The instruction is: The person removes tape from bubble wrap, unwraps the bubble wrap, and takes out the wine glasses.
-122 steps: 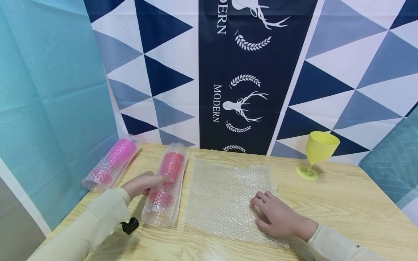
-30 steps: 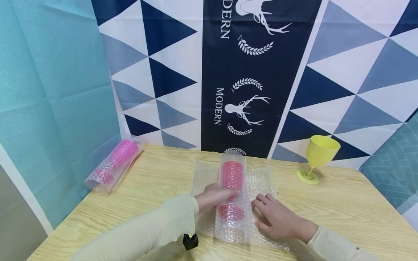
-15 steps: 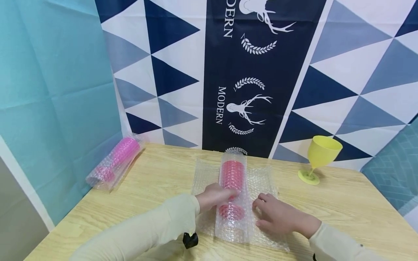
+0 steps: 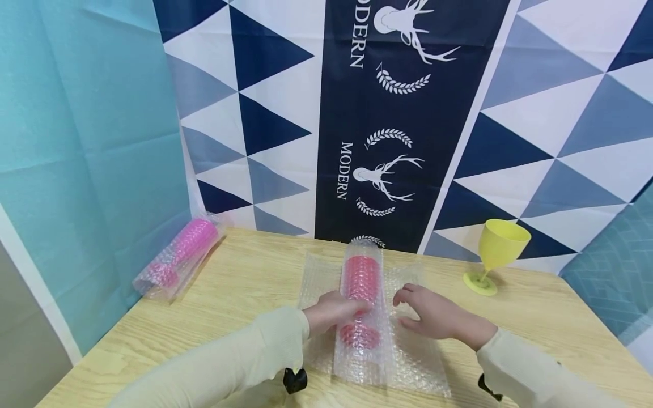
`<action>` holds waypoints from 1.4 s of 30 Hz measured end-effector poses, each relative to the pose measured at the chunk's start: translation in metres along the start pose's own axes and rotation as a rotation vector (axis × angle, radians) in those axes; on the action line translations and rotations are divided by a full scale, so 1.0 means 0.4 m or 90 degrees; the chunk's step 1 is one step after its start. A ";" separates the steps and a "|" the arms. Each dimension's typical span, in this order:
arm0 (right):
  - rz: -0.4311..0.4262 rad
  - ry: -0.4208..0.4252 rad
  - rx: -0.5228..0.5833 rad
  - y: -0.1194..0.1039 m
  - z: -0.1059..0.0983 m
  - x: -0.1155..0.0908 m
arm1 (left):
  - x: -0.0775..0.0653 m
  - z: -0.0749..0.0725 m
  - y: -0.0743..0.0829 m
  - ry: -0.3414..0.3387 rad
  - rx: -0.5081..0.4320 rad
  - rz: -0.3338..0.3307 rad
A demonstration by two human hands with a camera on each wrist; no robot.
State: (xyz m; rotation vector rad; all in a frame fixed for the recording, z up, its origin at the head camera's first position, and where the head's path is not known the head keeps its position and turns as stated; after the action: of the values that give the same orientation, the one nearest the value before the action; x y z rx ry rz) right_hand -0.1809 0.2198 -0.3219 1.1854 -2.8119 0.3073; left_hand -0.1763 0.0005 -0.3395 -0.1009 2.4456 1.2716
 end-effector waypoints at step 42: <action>0.338 0.031 0.159 0.030 -0.040 0.251 | 0.009 0.000 -0.003 0.008 0.016 -0.012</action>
State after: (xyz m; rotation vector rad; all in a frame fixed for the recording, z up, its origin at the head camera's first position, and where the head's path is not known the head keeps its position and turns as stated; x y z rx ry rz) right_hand -0.2601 0.1610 -0.2936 0.4186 -3.0616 0.7234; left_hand -0.1793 0.0001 -0.3416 -0.1252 2.4649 1.2369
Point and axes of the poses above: each hand's wrist, its own x-axis towards the middle knuckle, its own z-axis out of the palm, y = z × x, the point moved 1 cm from there along x, towards the middle knuckle, and after that the axes turned 3 degrees about x, right-handed, at the moved point
